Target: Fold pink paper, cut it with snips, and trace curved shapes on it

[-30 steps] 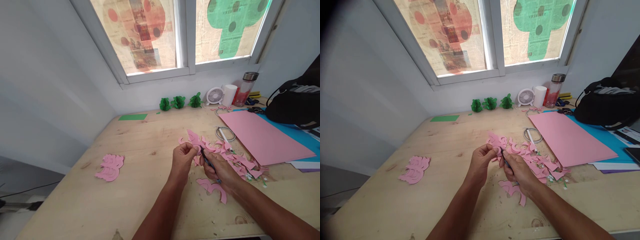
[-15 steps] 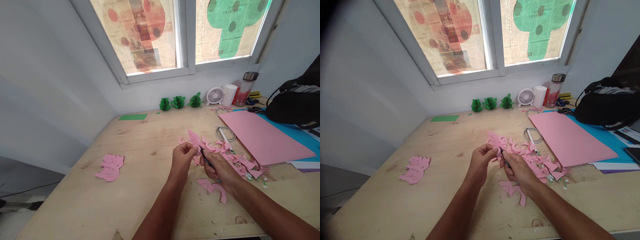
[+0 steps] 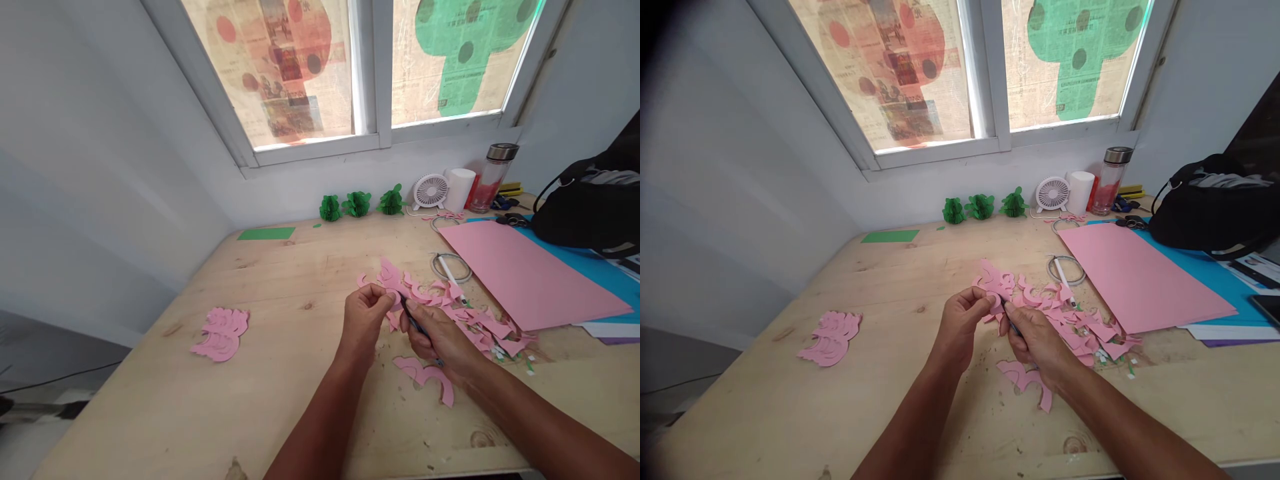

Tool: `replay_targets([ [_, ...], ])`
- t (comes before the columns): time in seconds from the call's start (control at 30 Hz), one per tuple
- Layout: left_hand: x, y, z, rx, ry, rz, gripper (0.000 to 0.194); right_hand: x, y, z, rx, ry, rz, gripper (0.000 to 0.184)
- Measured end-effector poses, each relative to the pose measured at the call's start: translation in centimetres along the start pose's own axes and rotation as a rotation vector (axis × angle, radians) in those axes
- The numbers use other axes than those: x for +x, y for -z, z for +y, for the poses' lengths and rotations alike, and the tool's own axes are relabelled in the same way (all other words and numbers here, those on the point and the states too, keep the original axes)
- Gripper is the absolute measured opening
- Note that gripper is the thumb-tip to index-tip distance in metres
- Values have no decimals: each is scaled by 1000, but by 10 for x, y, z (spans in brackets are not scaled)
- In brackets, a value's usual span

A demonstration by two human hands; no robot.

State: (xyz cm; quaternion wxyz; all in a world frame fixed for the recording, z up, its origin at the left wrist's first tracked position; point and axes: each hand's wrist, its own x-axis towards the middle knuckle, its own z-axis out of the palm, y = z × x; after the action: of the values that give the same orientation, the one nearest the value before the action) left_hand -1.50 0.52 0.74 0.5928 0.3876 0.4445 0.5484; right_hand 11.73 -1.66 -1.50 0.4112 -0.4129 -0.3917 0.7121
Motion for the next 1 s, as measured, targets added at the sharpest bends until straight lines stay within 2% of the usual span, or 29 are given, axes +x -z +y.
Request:
replay_targets([
  [0.43,0,0,2,-10,22,-28,25,1,1,0,-3,10,-2,44],
  [1.0,2,0,-3,3,-10,13,25,1,-1,-1,-14,-16,-4,46],
])
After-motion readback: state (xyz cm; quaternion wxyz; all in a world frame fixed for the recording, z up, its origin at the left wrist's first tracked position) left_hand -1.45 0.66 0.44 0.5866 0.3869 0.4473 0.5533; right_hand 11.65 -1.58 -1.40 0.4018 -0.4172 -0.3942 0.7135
